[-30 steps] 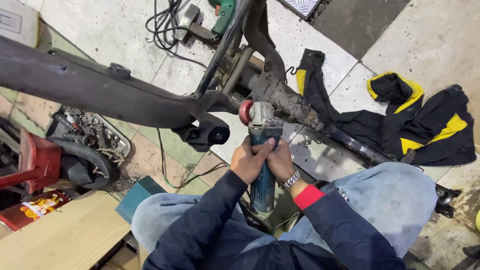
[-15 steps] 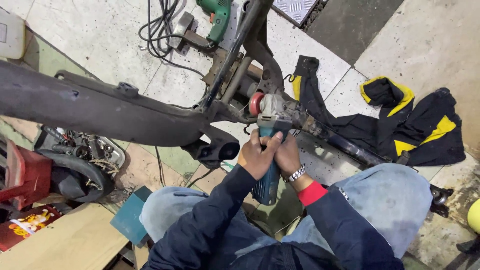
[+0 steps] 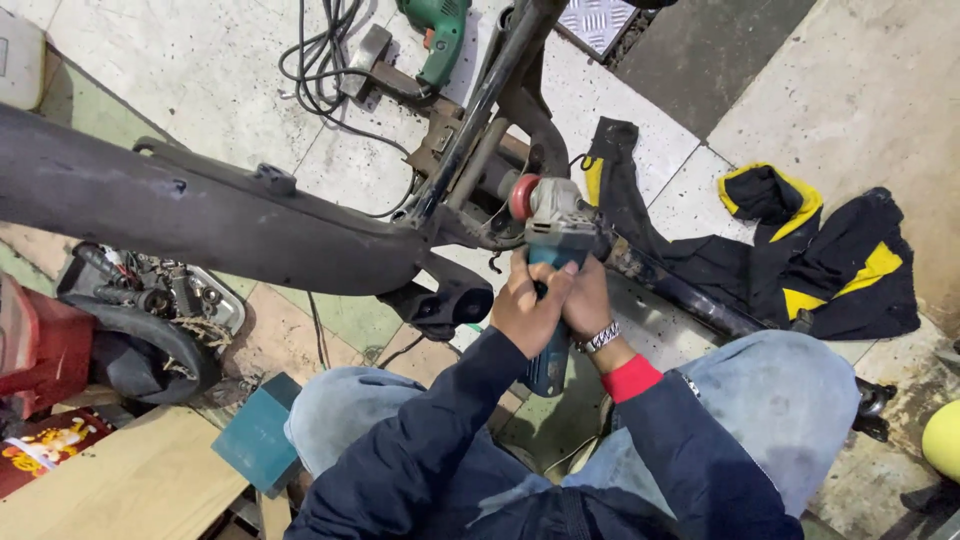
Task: Using an angle grinder and a power drill to modify or repair a motorcycle frame
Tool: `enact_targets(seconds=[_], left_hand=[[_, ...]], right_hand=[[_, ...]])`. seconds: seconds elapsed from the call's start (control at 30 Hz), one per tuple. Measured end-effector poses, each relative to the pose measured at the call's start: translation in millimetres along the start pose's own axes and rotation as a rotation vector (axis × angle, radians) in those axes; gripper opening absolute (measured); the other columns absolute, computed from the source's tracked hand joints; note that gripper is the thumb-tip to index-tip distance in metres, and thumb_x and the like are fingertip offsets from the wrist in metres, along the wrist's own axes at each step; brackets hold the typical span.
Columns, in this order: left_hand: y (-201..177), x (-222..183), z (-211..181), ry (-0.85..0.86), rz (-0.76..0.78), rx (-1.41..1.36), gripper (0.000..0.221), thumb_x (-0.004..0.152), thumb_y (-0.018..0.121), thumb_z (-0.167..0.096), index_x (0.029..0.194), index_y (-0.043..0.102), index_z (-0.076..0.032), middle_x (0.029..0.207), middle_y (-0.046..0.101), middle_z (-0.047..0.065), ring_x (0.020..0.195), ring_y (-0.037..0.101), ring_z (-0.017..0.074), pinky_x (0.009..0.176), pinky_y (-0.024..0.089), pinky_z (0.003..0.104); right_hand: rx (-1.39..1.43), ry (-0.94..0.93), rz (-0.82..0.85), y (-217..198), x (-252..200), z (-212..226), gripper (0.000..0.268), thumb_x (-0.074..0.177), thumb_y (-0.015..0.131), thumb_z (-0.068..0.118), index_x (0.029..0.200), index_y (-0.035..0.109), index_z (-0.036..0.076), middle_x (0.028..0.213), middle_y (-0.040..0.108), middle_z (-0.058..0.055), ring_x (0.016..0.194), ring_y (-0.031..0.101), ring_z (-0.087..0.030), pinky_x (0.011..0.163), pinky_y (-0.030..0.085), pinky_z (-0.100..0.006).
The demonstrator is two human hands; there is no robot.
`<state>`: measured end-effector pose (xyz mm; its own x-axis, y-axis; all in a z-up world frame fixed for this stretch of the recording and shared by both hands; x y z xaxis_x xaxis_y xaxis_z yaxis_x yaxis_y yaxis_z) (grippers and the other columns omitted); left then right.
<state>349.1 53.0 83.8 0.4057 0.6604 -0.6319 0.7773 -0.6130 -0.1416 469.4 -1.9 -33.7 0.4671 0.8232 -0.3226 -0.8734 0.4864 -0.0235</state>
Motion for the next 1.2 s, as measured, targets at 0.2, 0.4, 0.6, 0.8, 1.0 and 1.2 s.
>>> enact_targets(seconds=[0.2, 0.4, 0.6, 0.8, 1.0, 1.2], left_hand=[[4.8, 27.4, 10.9, 0.050, -0.056, -0.019, 0.090, 0.092, 0.054, -0.064, 0.154, 0.026, -0.005, 0.132, 0.057, 0.031, 0.126, 0.055, 0.0516, 0.103, 0.048, 0.067], [-9.7, 22.8, -4.6, 0.188, -0.160, -0.144, 0.089, 0.095, 0.060, -0.056, 0.154, 0.024, 0.001, 0.124, 0.058, 0.034, 0.122, 0.054, 0.0585, 0.096, 0.049, 0.073], [-16.3, 48.2, 28.9, 0.247, -0.218, -0.135, 0.088, 0.096, 0.063, -0.052, 0.154, 0.024, 0.000, 0.118, 0.062, 0.029, 0.113, 0.061, 0.0515, 0.093, 0.053, 0.072], [-25.0, 20.8, 15.9, 0.286, -0.237, -0.109, 0.095, 0.095, 0.062, -0.054, 0.155, 0.021, 0.007, 0.119, 0.064, 0.029, 0.121, 0.057, 0.0523, 0.099, 0.049, 0.073], [-12.4, 13.0, 23.1, 0.244, -0.264, -0.113, 0.107, 0.087, 0.067, -0.064, 0.156, 0.019, 0.004, 0.128, 0.060, 0.030, 0.118, 0.057, 0.0552, 0.097, 0.040, 0.077], [-15.3, 37.4, 14.4, 0.331, -0.467, 0.021, 0.099, 0.088, 0.068, -0.061, 0.153, 0.030, 0.003, 0.126, 0.062, 0.030, 0.116, 0.060, 0.0504, 0.104, 0.043, 0.067]], right_hand=[[-0.112, -0.157, -0.022, 2.2, 22.7, -1.1, 0.023, 0.093, 0.069, 0.014, 0.099, 0.068, -0.009, 0.084, 0.070, -0.023, 0.081, 0.068, -0.033, 0.081, 0.053, -0.046], [-0.245, -0.163, -0.075, 40.0, 5.7, 100.3, 0.029, 0.091, 0.049, 0.009, 0.097, 0.066, -0.013, 0.078, 0.067, -0.024, 0.082, 0.064, -0.029, 0.078, 0.050, -0.044], [-0.384, -0.191, -0.161, 57.6, 25.0, 50.9, 0.031, 0.094, 0.058, 0.016, 0.097, 0.063, -0.014, 0.076, 0.065, -0.032, 0.084, 0.069, -0.040, 0.073, 0.050, -0.047], [-0.539, -0.329, -0.047, 65.3, 4.3, 94.0, 0.031, 0.097, 0.055, 0.021, 0.090, 0.062, -0.009, 0.071, 0.065, -0.028, 0.081, 0.069, -0.047, 0.065, 0.049, -0.046], [-0.130, -0.166, 0.164, 56.9, 1.2, 101.2, 0.040, 0.087, 0.059, 0.044, 0.092, 0.068, 0.005, 0.080, 0.065, -0.001, 0.074, 0.065, -0.008, 0.071, 0.045, -0.016], [-0.243, -0.240, 0.018, 34.5, 71.4, -32.3, 0.025, 0.086, 0.066, 0.023, 0.093, 0.068, -0.001, 0.080, 0.070, -0.010, 0.070, 0.065, -0.018, 0.061, 0.052, -0.032]])
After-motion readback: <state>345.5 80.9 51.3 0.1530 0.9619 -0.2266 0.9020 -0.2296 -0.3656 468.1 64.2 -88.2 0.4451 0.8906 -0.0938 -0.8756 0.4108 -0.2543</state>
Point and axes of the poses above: each hand's wrist, its own x-axis towards the middle knuckle, its own y-axis out of the palm, z = x × y, the point moved 3 cm from there along x, towards the middle knuckle
